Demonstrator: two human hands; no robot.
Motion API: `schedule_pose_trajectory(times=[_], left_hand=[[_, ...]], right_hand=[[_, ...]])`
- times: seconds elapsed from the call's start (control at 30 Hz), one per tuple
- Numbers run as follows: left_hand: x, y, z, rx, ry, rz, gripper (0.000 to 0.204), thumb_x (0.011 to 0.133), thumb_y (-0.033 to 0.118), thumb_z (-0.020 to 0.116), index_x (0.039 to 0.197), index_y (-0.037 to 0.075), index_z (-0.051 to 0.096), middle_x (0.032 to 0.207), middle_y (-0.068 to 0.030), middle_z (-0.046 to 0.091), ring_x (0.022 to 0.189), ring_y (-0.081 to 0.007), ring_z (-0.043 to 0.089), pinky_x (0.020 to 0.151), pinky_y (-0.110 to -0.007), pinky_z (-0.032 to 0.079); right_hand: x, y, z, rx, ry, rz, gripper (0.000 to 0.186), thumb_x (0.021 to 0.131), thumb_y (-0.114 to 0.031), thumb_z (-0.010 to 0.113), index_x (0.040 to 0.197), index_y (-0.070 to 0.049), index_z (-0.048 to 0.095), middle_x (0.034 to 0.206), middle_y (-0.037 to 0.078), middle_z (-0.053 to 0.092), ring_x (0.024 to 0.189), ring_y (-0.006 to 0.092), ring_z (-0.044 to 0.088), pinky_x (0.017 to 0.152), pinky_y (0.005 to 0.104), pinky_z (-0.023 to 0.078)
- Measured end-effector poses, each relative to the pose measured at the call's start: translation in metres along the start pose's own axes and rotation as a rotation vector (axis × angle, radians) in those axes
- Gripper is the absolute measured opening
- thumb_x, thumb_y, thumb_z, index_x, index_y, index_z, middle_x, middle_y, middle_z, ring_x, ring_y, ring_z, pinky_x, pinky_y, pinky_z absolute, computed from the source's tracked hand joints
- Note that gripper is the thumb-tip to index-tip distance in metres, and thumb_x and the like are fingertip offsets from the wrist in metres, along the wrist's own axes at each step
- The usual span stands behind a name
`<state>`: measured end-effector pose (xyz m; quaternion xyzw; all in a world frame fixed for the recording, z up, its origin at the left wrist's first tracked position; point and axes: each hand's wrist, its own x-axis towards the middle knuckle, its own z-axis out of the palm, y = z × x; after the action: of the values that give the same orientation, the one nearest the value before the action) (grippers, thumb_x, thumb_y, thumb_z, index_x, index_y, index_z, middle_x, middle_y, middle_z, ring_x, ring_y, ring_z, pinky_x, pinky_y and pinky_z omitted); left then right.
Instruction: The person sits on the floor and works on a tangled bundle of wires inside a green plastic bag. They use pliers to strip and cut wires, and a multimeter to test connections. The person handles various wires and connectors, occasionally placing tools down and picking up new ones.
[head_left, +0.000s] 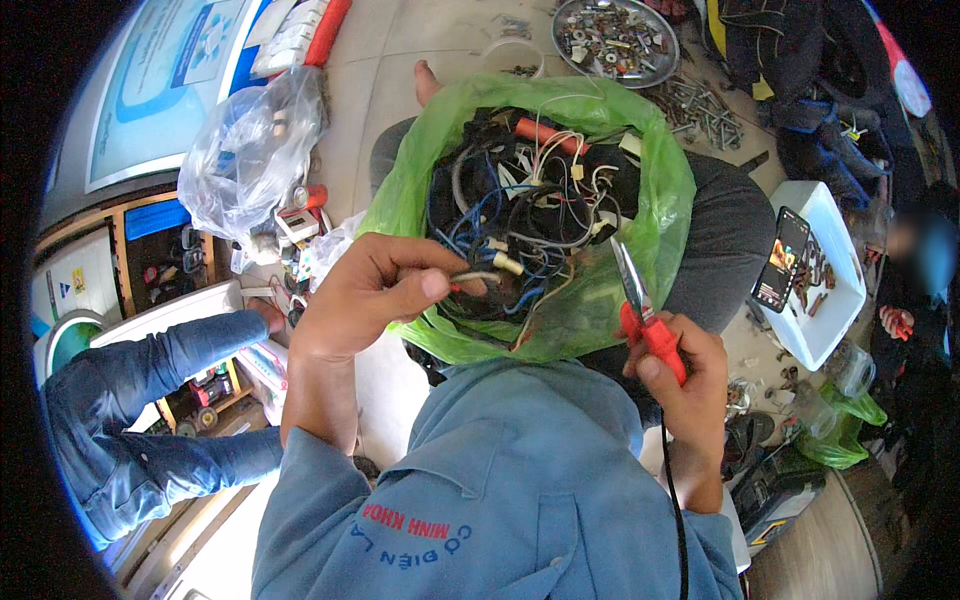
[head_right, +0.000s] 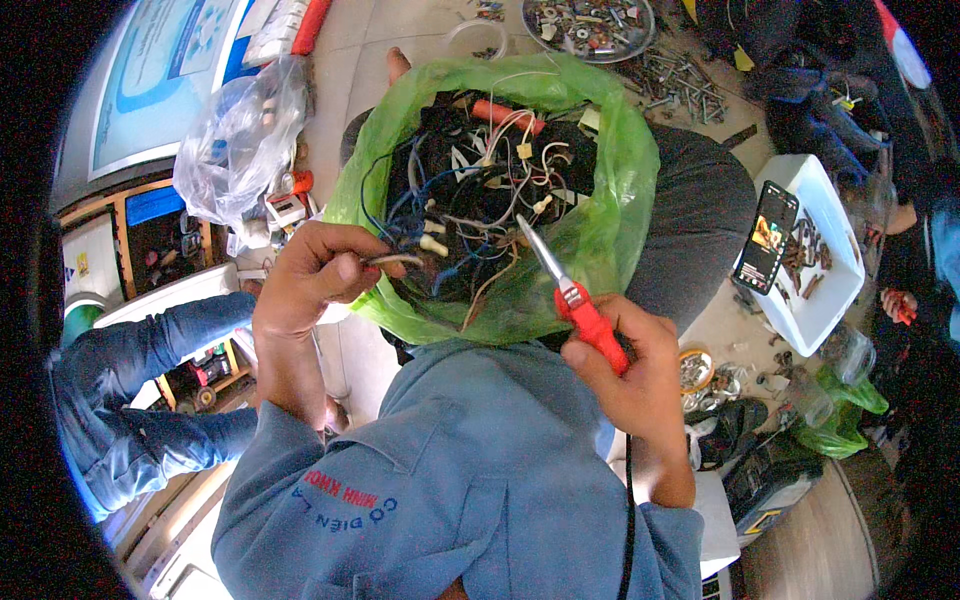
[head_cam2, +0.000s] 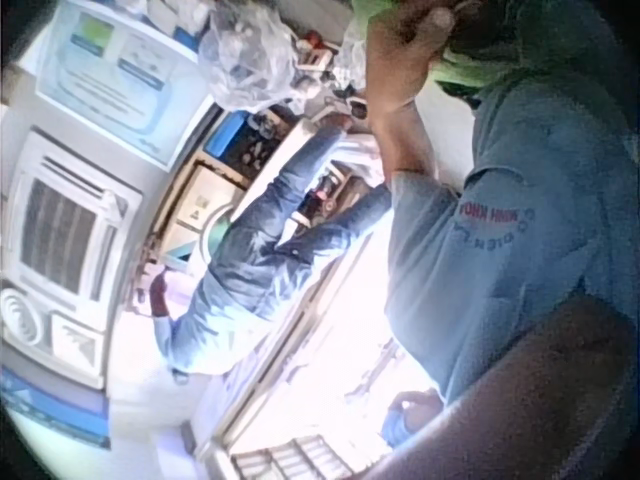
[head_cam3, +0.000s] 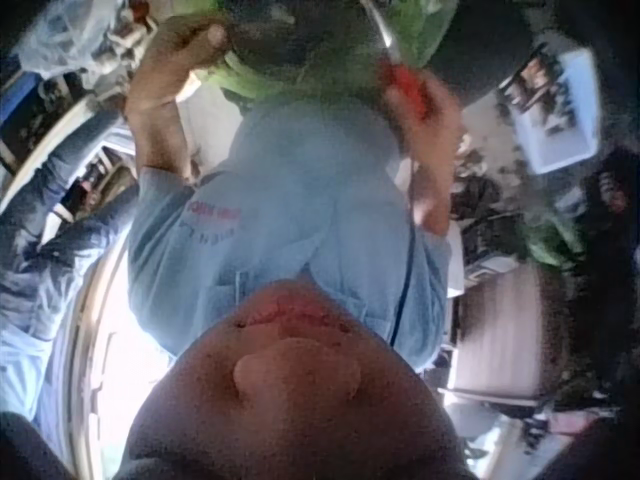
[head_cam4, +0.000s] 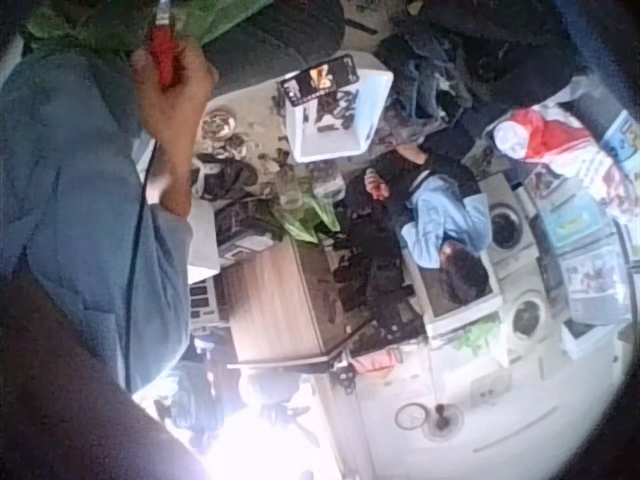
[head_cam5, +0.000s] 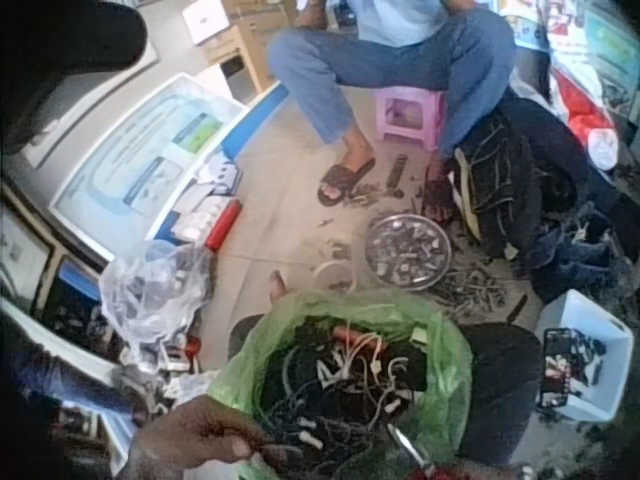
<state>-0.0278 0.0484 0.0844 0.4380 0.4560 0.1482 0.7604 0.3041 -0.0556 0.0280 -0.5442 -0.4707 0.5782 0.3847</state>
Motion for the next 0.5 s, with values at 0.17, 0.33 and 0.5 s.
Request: schedule_pose_trajectory(times=[0.17, 0.33, 0.5], left_hand=[[0.002, -0.006, 0.015, 0.054, 0.070, 0.316, 0.030, 0.097, 0.020, 0.068, 0.113, -0.005, 0.067, 0.099, -0.0098, 0.072, 0.090, -0.0153, 0.066, 0.080, -0.027, 0.050], [-0.002, 0.001, 0.024, -0.112, 0.043, 0.304, 0.023, 0.099, 0.010, 0.061, 0.116, -0.004, 0.062, 0.115, -0.0132, 0.068, 0.104, -0.0201, 0.065, 0.093, -0.032, 0.048], [0.001, 0.009, 0.040, -0.015, 0.259, 0.319, 0.026, 0.090, 0.025, 0.071, 0.094, 0.000, 0.067, 0.094, -0.0121, 0.068, 0.100, -0.0281, 0.066, 0.092, -0.041, 0.049]], right_hand=[[0.007, -0.011, 0.008, 0.160, -0.075, -0.142, 0.029, 0.083, -0.026, 0.077, 0.088, -0.001, 0.062, 0.086, 0.011, 0.069, 0.098, 0.0285, 0.067, 0.091, 0.0397, 0.049], [0.010, -0.028, 0.009, 0.257, -0.102, -0.133, 0.041, 0.085, -0.039, 0.076, 0.095, -0.001, 0.063, 0.100, 0.013, 0.072, 0.110, 0.0328, 0.065, 0.101, 0.0452, 0.045], [-0.002, -0.036, 0.016, 0.506, -0.161, 0.102, 0.050, 0.087, -0.042, 0.075, 0.114, -0.001, 0.064, 0.105, 0.015, 0.072, 0.110, 0.0310, 0.065, 0.102, 0.0432, 0.044]])
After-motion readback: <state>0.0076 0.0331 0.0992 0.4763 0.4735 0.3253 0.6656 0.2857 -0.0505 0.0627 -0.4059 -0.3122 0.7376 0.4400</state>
